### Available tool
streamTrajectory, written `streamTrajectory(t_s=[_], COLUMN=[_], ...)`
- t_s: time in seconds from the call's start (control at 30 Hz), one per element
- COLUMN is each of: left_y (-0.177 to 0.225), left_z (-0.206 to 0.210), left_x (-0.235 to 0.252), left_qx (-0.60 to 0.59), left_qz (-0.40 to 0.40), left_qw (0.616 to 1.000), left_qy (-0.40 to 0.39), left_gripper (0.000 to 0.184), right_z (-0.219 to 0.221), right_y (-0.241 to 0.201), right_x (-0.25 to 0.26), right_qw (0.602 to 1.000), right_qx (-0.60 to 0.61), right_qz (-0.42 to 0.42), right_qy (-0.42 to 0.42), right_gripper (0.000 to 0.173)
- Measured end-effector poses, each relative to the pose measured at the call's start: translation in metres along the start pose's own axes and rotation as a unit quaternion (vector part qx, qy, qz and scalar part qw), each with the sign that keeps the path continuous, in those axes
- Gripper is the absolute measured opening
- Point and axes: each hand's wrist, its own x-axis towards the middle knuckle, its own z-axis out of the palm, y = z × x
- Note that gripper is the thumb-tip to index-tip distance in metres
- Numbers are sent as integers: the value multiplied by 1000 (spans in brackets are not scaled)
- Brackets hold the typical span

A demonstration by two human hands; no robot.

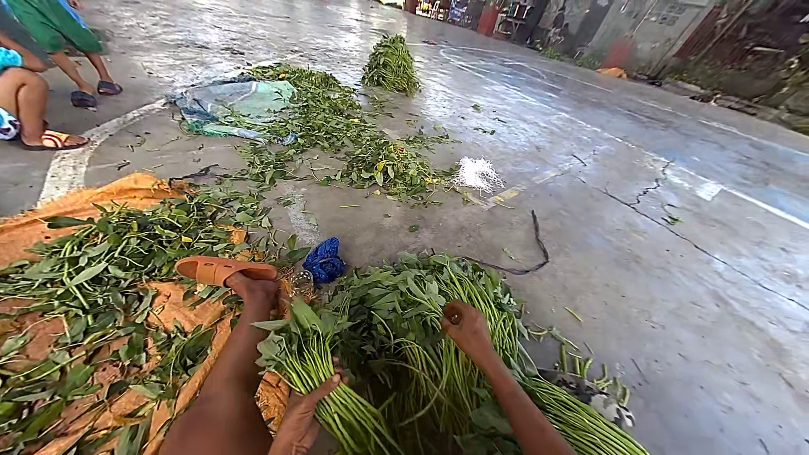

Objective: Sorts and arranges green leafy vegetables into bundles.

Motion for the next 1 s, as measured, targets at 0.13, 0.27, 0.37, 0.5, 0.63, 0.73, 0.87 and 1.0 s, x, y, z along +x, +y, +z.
streamTrajectory(t_s=[0.13, 0.27, 0.37, 0.5, 0.63, 0.73, 0.87, 1.0], left_y=[0, -4, -4, -8, -16, -17, -11, -9], left_z=[1, 5, 7, 13, 30, 36, 32, 29], left_x=[0, 1, 2, 0, -6, -7, -10, -12], left_qx=[-15, -28, -34, -32, -18, 12, 19, 6], left_qz=[7, 13, 27, 53, 52, 40, 7, -17], left_qw=[1000, 999, 999, 997, 998, 999, 1000, 999], left_qy=[8, 15, 32, 47, 41, 14, -21, -37], left_gripper=[39, 36, 33, 34, 33, 42, 46, 46], right_z=[-16, 0, 31, 66, 84, 91, 94, 95], right_y=[-2, -7, -13, -22, -35, -41, -36, -31], right_x=[-7, -24, -40, -54, -66, -78, -80, -73], right_qw=[1000, 986, 982, 986, 984, 969, 949, 929], right_qx=[-12, 132, 134, 94, 41, 53, 118, 231], right_qz=[-7, -92, -121, -136, -170, -235, -283, -235], right_qy=[-20, -41, -53, -25, -28, -50, -71, -169], right_gripper=[32, 36, 42, 39, 38, 34, 30, 32])
